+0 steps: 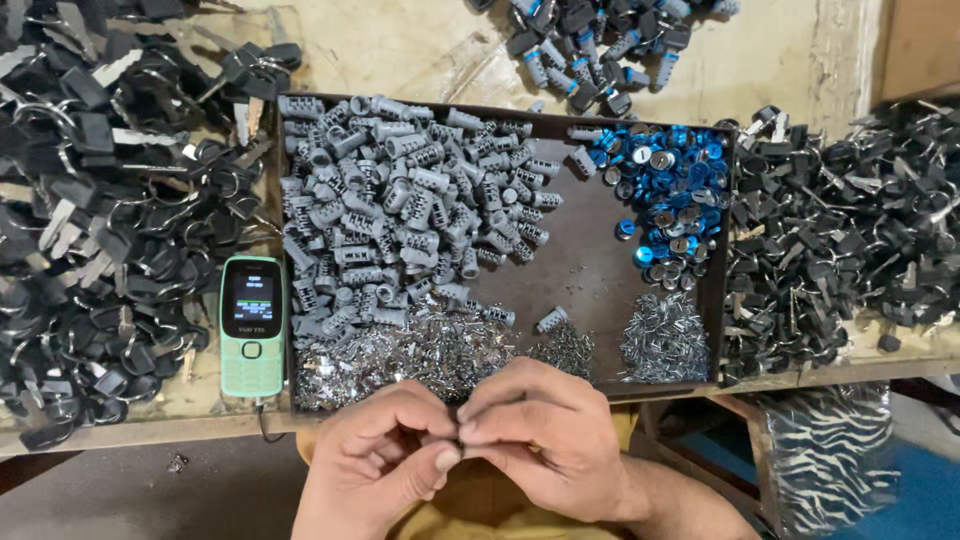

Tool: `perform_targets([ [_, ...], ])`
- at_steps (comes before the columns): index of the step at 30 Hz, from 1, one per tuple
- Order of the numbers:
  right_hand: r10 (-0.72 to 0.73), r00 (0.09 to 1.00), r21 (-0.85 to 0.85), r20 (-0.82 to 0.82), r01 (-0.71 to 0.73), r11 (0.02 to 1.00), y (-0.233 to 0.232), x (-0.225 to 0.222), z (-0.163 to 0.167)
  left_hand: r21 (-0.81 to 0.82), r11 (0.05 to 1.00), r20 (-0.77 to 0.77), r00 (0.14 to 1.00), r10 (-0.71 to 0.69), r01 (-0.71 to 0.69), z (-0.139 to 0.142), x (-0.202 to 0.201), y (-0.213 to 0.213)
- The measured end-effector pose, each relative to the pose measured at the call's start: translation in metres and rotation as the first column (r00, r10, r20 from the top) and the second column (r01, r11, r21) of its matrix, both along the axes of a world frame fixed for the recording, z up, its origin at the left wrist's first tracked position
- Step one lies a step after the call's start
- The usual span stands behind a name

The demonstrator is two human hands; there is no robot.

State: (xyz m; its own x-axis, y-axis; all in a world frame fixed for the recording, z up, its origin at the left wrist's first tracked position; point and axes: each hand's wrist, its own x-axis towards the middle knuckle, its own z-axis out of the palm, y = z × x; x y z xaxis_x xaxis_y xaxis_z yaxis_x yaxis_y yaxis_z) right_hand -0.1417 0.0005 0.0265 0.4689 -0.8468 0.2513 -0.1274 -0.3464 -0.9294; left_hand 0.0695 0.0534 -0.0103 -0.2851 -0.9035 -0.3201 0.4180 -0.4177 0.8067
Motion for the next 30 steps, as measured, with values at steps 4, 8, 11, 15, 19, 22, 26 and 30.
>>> perform_targets([
  [4,0.016,1.0,-0.052,-0.026,-0.017,0.999,-0.002,-0.007,0.001,0.031,0.999,0.002,1.0,-0.029,0.029,-0.002,-0.004,-0.002],
  [8,0.033,0.996,-0.135,-0.084,-0.044,0.99,-0.009,-0.017,0.005,0.059,0.997,0.119,0.992,-0.048,0.041,0.0,-0.013,-0.004],
  [11,-0.129,0.941,-0.204,-0.312,0.066,0.977,-0.022,-0.035,0.008,-0.079,0.997,0.347,0.938,0.018,0.01,0.0,-0.018,-0.006],
  [15,-0.508,0.596,-0.425,-0.622,0.287,0.858,-0.048,-0.067,0.005,-0.195,0.981,0.384,0.919,0.095,-0.02,0.002,-0.016,-0.011],
  [19,-0.503,0.506,-0.458,-0.701,0.222,0.861,-0.06,-0.086,-0.001,-0.217,0.975,0.343,0.932,0.114,-0.039,0.001,-0.021,-0.015],
  [22,-0.467,0.5,-0.44,-0.729,0.181,0.88,-0.062,-0.09,-0.006,-0.226,0.974,0.392,0.917,0.068,0.025,-0.001,-0.023,-0.019],
  [26,-0.429,0.539,-0.421,-0.725,0.146,0.895,-0.072,-0.087,-0.007,-0.198,0.98,0.37,0.928,0.041,0.035,0.001,-0.026,-0.024],
  [30,-0.44,0.611,-0.361,-0.658,0.256,0.897,-0.072,-0.08,0.004,-0.141,0.988,0.391,0.92,-0.008,0.069,0.007,-0.033,-0.03],
])
